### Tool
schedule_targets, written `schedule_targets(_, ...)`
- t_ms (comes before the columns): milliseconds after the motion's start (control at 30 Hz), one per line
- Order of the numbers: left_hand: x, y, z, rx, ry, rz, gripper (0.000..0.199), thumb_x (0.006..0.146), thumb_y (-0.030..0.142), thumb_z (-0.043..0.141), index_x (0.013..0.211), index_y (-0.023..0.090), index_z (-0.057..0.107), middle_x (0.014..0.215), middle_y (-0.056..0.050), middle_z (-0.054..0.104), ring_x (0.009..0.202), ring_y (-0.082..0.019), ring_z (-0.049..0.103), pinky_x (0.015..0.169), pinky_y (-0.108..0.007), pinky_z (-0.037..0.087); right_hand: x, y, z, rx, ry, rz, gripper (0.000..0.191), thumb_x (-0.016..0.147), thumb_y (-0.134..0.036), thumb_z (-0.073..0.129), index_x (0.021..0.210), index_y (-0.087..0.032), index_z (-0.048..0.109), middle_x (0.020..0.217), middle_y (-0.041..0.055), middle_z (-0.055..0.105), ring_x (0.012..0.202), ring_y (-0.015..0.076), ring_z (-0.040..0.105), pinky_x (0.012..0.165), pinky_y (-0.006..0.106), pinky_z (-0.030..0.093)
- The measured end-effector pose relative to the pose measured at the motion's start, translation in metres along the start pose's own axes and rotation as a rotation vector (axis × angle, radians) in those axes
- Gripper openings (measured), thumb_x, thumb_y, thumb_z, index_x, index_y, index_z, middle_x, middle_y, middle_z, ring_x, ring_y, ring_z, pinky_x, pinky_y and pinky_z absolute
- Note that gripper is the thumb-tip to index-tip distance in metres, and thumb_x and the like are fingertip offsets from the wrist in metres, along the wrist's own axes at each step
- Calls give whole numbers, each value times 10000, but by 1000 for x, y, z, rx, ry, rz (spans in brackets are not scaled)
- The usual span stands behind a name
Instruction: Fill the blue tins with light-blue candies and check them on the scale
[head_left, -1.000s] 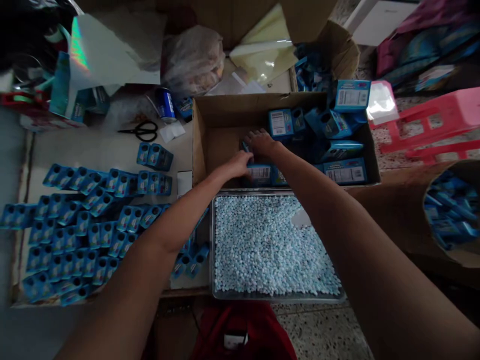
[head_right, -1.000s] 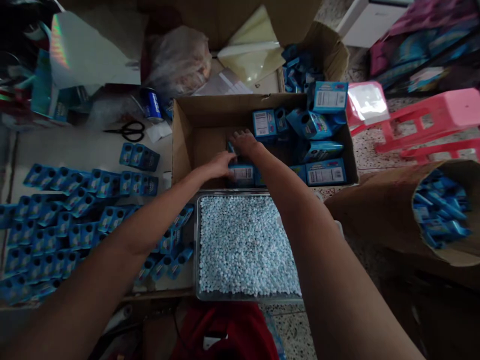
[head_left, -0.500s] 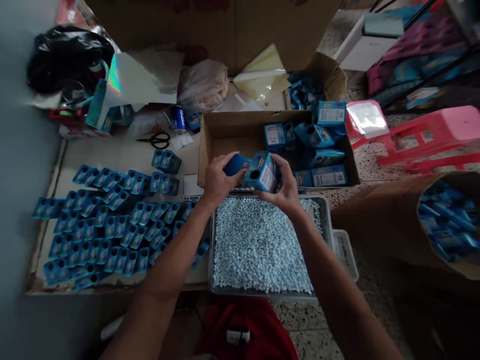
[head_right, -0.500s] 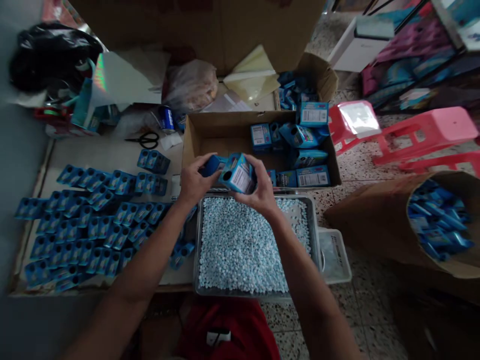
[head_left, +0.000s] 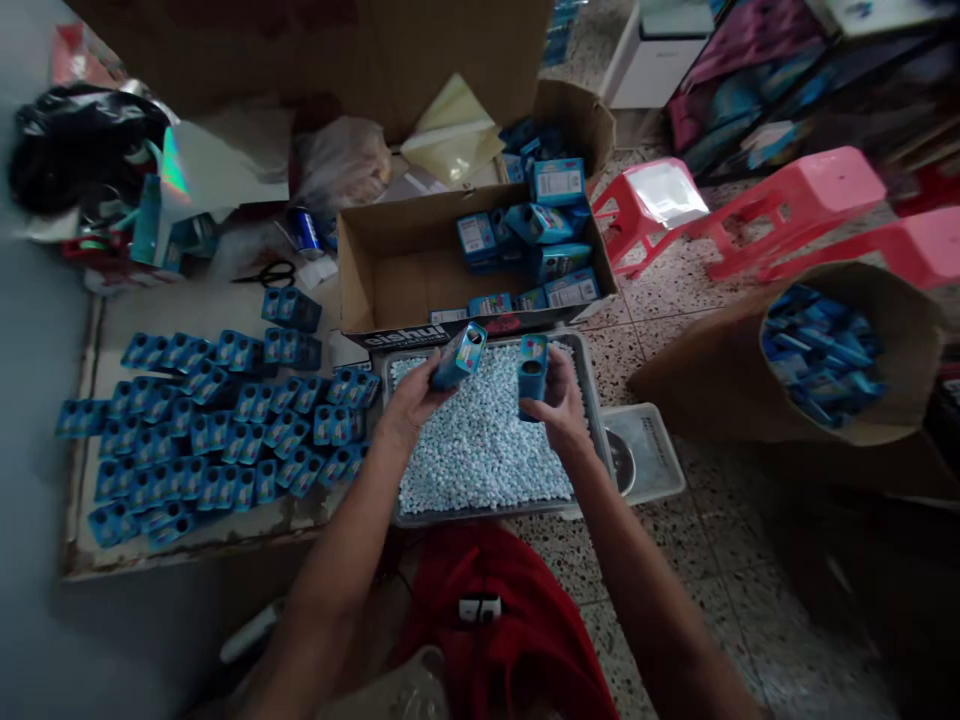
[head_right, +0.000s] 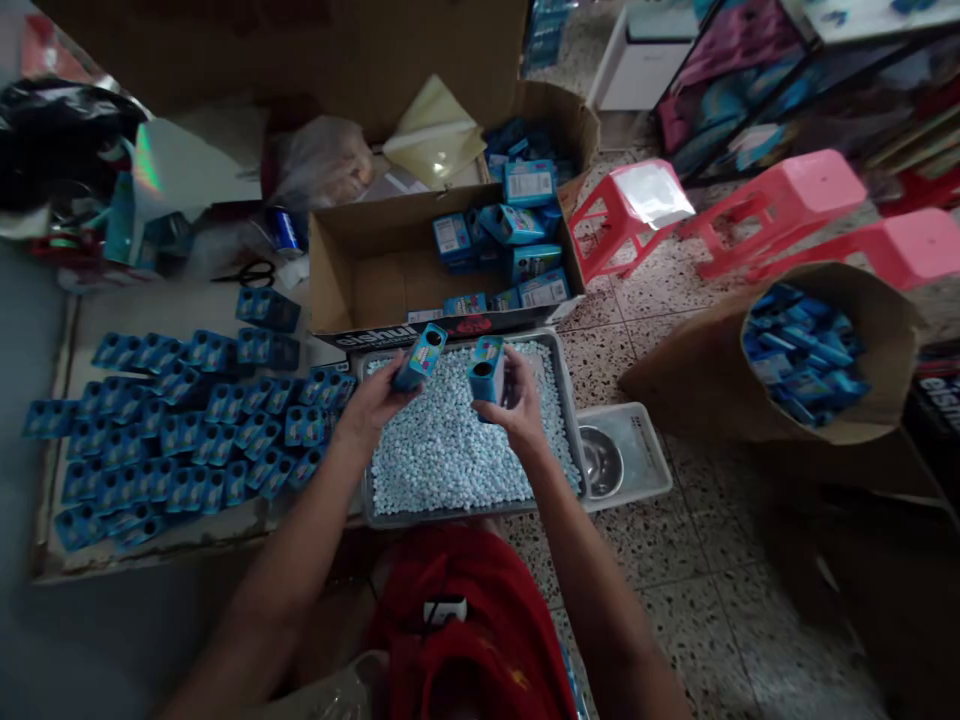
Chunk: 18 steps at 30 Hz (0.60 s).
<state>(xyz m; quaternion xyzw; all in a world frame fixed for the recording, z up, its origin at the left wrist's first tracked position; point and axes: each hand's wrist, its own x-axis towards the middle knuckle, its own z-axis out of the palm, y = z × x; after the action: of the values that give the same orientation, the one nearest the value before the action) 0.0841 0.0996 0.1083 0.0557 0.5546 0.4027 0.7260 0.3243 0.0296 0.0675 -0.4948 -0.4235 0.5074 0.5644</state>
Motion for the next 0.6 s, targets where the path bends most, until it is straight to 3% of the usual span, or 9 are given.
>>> schedule_targets(133, -28, -46, 23, -131, -60, -153, 294, 1089, 88, 534, 1272, 74, 764, 1155, -203, 796, 763, -147, 712, 578, -156, 574, -24, 2, 0, 45, 19, 22, 936, 631, -535, 1072, 1431, -330, 630, 1339, 77, 729, 1261, 343, 712, 1161, 553, 604)
schedule_targets(267, -44, -74, 37, -221, -61, -184, 341, 1147, 105, 452, 1344, 112, 730, 1159, -174, 786, 742, -130, 695, 559, -135, 565, -41, 1, -6, 73, 106, 67, 927, 625, -521, 1065, 1404, -326, 601, 1300, 65, 739, 1224, 320, 723, 1107, 510, 611)
schedule_targets(433, -47, -94, 40, -232, -38, -195, 261, 1200, 213, 501, 1208, 128, 748, 1058, -148, 777, 730, -143, 699, 542, -143, 558, -53, -6, -11, 121, 217, 229, 981, 497, -467, 1094, 1352, -303, 641, 1188, 30, 809, 1103, 305, 784, 1057, 479, 647)
schedule_targets(500, -47, -98, 38, -221, -33, -190, 221, 1195, 271, 590, 1124, 137, 750, 1011, -131, 769, 733, -140, 696, 553, -140, 560, -55, -8, -12, 122, 249, 312, 860, 465, -483, 1092, 1194, -274, 687, 1087, 30, 827, 998, 312, 796, 957, 476, 682)
schedule_targets(600, -47, -104, 34, -189, -43, -161, 304, 1192, 420, 669, 1074, 152, 751, 1011, -124, 774, 744, -135, 695, 571, -140, 562, -57, -8, -13, 98, 298, 373, 653, 579, -546, 1051, 1030, -255, 680, 967, 35, 815, 872, 290, 772, 820, 446, 687)
